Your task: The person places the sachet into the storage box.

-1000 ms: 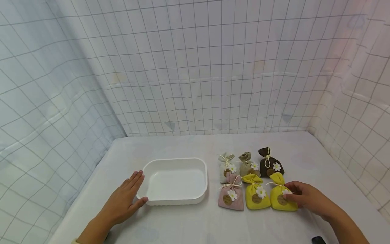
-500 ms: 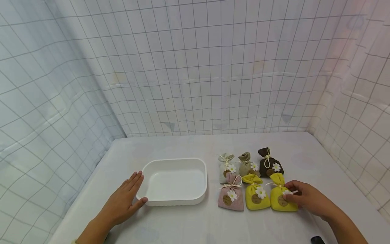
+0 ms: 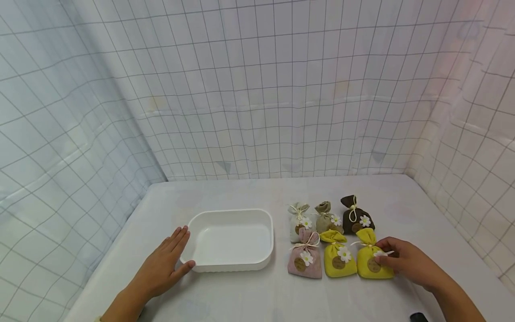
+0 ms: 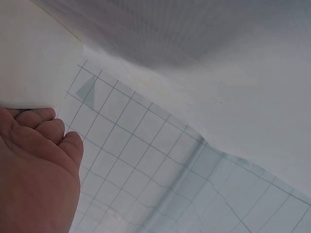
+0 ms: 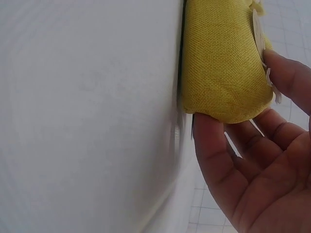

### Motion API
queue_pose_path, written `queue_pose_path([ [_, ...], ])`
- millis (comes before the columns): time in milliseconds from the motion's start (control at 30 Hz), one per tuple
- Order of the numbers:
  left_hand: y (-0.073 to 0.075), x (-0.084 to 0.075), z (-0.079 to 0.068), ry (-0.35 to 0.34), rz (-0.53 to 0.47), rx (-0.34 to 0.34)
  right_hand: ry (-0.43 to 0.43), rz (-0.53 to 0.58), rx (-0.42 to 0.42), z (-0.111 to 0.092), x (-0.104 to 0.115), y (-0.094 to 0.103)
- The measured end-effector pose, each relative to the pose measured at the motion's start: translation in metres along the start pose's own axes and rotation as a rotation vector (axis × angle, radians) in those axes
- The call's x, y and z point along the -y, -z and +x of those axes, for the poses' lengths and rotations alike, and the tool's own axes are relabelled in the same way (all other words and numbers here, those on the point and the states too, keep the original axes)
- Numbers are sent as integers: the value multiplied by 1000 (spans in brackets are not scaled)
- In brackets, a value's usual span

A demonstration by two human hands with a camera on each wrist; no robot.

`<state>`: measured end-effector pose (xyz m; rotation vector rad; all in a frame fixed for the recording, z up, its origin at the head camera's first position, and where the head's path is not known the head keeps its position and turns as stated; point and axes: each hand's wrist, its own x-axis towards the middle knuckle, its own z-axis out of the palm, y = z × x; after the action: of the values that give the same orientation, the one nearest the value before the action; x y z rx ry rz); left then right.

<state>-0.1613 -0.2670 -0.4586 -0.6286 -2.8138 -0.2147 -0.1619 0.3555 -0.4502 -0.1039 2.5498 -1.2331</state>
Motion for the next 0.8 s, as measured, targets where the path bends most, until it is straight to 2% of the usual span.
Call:
queue_pose_path([
  [367, 1, 0, 0, 4, 4, 1, 55, -52, -70, -3, 5, 4],
  [800, 4, -3, 0, 5, 4, 7, 80, -105, -138, -6, 19, 11],
])
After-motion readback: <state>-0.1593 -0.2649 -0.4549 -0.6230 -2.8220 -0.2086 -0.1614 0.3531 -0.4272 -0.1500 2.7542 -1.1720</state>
